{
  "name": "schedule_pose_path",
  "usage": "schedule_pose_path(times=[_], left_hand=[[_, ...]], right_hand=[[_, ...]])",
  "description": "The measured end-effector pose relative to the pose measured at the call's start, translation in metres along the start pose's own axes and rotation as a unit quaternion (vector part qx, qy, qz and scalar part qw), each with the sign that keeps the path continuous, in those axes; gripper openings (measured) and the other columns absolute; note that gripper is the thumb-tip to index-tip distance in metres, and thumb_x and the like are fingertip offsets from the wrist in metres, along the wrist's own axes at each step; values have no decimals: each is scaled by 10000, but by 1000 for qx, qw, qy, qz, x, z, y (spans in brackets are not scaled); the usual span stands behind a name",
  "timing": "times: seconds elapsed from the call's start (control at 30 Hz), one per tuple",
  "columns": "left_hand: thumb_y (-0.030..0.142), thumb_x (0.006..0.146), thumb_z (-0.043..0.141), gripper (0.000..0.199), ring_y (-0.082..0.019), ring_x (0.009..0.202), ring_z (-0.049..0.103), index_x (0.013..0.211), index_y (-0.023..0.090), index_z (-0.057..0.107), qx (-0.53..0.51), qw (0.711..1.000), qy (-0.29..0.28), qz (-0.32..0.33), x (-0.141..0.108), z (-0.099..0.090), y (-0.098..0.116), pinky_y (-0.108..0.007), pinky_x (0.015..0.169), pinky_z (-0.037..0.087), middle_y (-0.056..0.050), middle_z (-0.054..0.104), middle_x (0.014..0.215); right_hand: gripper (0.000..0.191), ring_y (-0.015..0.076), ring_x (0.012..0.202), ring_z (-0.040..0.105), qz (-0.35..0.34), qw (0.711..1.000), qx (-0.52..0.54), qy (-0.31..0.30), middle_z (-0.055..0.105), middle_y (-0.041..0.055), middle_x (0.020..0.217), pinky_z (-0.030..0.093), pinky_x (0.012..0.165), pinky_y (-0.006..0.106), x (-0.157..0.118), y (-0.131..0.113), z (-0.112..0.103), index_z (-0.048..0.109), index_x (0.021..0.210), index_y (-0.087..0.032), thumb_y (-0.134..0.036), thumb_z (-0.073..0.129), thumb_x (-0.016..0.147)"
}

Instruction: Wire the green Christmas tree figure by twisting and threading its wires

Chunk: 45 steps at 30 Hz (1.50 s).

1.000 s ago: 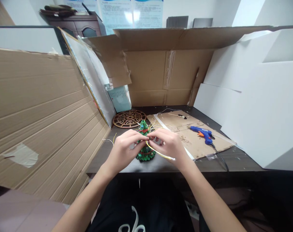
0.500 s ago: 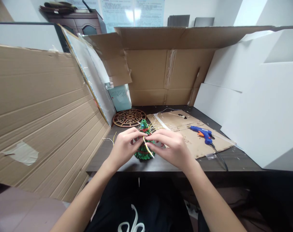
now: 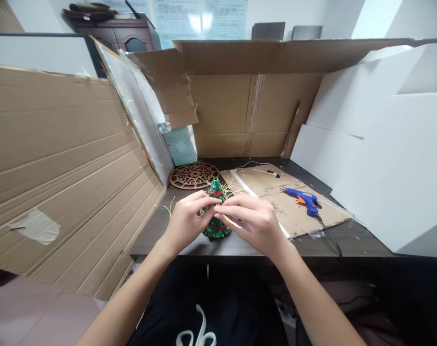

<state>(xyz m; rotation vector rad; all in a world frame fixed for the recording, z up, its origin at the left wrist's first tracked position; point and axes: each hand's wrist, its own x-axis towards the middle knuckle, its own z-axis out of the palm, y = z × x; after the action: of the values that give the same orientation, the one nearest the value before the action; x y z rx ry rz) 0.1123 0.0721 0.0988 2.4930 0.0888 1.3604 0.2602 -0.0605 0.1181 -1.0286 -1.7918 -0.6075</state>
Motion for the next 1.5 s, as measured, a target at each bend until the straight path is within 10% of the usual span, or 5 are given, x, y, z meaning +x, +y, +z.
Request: schedule_pose_path(times=[0.6,0.87,1.5], left_hand=[[29,925,738,133,-179,817,603,934,162,740,-13,1000,5,20,-1,0,-5,-272,724,442,-11,636,881],[84,931,761,95,-191,849,621,957,175,750,-13,1000,7,9,-1,0,-4,-279,733,460,-19,655,912],[41,934,737,127,-183,843,616,961,165,741,-26,1000,12,14,-1,3,-7,-265,721,446,-17,641,902]], right_hand=[[197,121,704,641,116,993,2,-23,742,37,936,545,600,253,-6,9,9,752,1058,-197,-215,768,862],[35,128,683,665,121,992,15,42,731,37,821,571,578,242,2,-11,0,707,858,-179,-181,738,875],[89,97,667,621,103,994,-30,-19,717,5,839,535,606,232,0,0,-5,705,915,-176,-118,718,848]])
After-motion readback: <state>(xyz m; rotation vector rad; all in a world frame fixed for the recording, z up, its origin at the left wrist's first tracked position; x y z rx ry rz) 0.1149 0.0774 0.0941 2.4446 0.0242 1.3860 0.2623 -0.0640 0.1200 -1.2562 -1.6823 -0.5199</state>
